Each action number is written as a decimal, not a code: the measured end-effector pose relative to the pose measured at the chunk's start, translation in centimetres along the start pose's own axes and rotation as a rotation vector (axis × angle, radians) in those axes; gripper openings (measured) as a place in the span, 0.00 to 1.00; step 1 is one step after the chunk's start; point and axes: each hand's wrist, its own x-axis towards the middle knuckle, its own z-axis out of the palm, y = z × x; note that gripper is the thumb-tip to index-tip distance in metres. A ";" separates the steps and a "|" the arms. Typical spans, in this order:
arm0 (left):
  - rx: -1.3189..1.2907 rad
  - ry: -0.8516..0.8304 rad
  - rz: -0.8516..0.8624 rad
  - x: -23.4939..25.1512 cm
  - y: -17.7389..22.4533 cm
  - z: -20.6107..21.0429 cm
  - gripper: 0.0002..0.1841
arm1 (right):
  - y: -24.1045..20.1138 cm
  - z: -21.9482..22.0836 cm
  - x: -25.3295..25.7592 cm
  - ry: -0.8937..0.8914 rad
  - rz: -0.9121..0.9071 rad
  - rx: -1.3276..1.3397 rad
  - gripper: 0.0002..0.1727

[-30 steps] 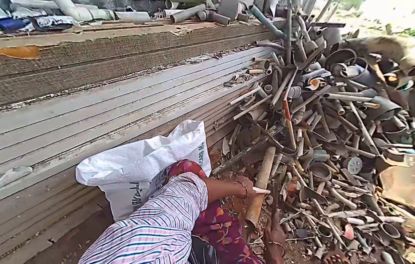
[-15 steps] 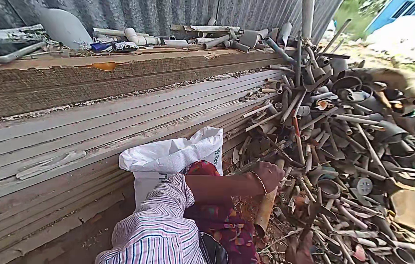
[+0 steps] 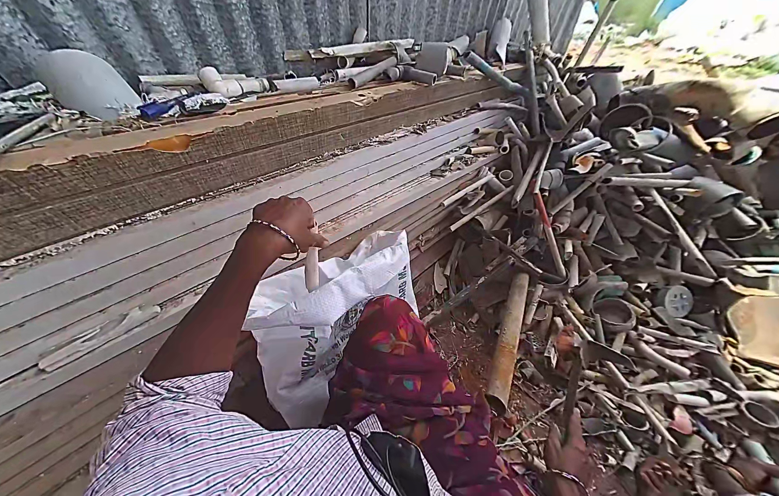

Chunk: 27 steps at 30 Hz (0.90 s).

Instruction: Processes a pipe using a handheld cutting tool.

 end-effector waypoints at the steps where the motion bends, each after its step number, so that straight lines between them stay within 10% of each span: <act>1: -0.010 -0.001 0.005 0.2 -0.2 0.1 0.22 | -0.1 -0.1 -0.1 0.003 0.002 -0.002 0.33; 12: 0.152 0.047 0.177 2.7 4.5 2.2 0.27 | -2.0 -1.4 -0.7 0.031 0.154 0.242 0.34; 19: 0.323 -0.103 0.603 1.4 18.3 4.2 0.28 | -3.0 -1.5 -0.9 0.070 0.382 0.789 0.30; 27: 0.595 -0.339 0.851 2.7 32.8 15.0 0.26 | -1.1 0.2 1.5 0.025 0.506 0.778 0.32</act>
